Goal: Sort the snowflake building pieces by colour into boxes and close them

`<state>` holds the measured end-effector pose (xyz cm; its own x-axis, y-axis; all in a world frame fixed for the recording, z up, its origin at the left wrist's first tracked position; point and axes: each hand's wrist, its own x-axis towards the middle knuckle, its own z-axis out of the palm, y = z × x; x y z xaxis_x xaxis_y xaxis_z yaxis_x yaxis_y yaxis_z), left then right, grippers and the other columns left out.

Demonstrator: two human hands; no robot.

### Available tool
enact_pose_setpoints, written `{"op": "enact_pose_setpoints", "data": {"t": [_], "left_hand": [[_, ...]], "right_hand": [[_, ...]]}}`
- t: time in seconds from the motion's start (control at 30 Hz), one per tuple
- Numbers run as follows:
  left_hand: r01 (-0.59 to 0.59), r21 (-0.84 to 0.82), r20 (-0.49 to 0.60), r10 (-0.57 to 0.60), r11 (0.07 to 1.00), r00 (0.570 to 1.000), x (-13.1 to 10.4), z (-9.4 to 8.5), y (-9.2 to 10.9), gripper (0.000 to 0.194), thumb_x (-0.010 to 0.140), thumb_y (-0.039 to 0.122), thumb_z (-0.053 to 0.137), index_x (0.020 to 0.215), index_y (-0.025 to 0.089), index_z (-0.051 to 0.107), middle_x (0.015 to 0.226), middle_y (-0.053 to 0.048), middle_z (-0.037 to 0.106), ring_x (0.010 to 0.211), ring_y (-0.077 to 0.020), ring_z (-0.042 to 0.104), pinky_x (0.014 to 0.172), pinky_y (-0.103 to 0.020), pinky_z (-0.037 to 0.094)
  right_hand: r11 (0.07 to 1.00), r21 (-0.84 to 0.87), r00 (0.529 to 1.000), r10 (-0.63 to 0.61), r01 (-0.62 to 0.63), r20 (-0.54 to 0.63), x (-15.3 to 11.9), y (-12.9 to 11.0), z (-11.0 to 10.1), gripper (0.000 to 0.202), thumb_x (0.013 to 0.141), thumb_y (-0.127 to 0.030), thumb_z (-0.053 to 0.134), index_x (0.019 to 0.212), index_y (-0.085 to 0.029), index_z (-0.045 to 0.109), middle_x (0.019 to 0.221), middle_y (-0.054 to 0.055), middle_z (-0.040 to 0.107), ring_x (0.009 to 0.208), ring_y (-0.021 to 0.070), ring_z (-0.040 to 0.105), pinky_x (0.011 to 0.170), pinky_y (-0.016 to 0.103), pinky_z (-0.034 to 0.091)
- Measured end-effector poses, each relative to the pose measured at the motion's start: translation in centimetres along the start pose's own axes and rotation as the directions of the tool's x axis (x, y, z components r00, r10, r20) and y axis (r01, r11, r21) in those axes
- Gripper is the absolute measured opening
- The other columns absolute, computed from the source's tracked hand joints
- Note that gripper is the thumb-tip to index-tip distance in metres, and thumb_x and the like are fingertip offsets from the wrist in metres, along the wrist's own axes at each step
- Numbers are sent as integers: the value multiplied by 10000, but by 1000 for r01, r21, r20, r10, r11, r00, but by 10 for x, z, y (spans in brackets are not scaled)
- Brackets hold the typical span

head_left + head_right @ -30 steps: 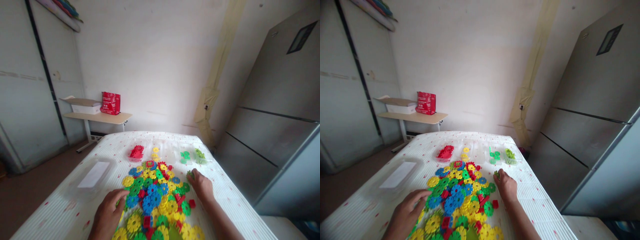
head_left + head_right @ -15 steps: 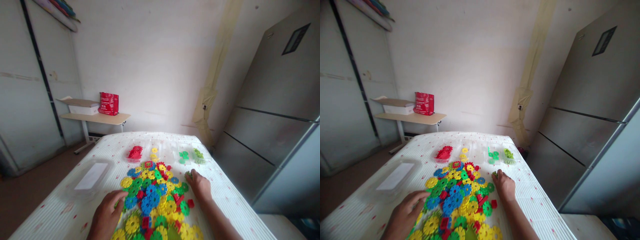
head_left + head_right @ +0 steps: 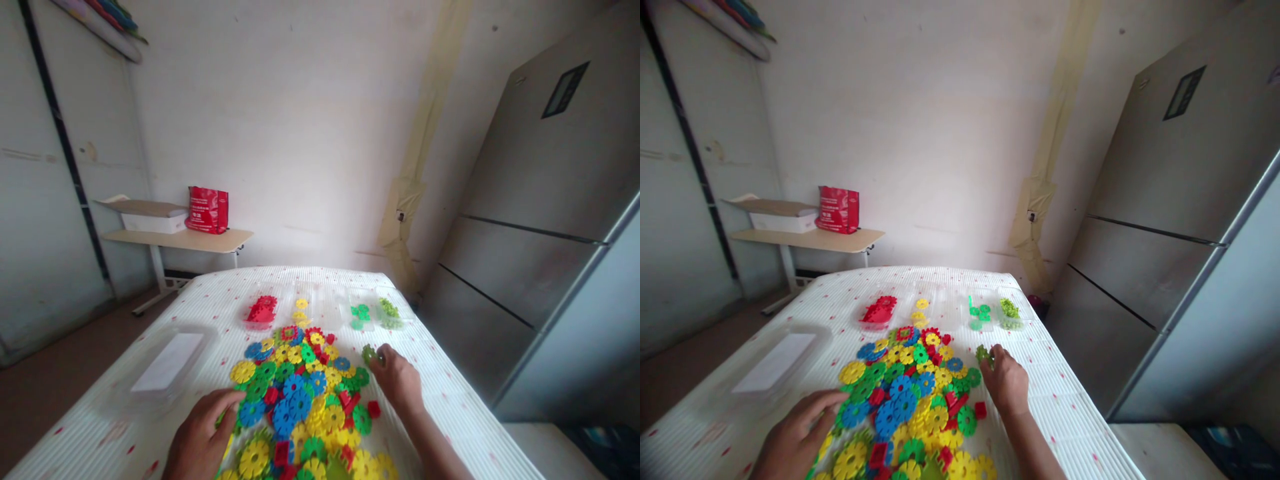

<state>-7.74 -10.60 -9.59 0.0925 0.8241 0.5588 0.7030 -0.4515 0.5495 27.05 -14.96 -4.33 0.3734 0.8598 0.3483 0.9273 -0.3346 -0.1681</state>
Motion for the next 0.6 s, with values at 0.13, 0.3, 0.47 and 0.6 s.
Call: {"op": "enact_pose_setpoints", "data": {"t": [0.13, 0.3, 0.47, 0.6], "left_hand": [[3, 10, 6, -3, 1000, 1000, 0, 0, -1, 277, 726, 388, 453, 769, 253, 690, 819, -6, 719, 764, -164, 673, 689, -239, 547], [6, -7, 1, -6, 1000, 1000, 3, -3, 2, 271, 711, 398, 461, 742, 260, 693, 790, 3, 723, 733, -159, 677, 679, -227, 547], [47, -30, 14, -47, 998, 999, 5, -9, 8, 263, 691, 400, 474, 726, 268, 700, 775, 13, 727, 723, -159, 682, 671, -223, 548], [104, -28, 41, -103, 994, 994, 4, -11, 10, 269, 675, 415, 485, 726, 272, 707, 792, 18, 730, 746, -163, 684, 651, -216, 550]], "right_hand": [[996, 81, 999, 22, -25, 35, -1, 0, -5, 182, 791, -324, 438, 731, -209, 565, 665, 12, 648, 572, 131, 584, 472, 210, 239], [953, 284, 993, 76, -100, 96, 5, 7, -8, 154, 729, -311, 494, 685, -202, 593, 642, 9, 651, 588, 140, 589, 501, 202, 313], [821, 540, 983, 159, -184, 93, 46, 40, -29, 241, 712, -377, 497, 722, -174, 626, 603, 7, 652, 506, 127, 588, 509, 201, 388], [905, 357, 966, 256, -232, -21, 107, 67, -46, 271, 718, -379, 496, 802, -170, 648, 601, 11, 661, 542, 127, 608, 528, 190, 387]]}}
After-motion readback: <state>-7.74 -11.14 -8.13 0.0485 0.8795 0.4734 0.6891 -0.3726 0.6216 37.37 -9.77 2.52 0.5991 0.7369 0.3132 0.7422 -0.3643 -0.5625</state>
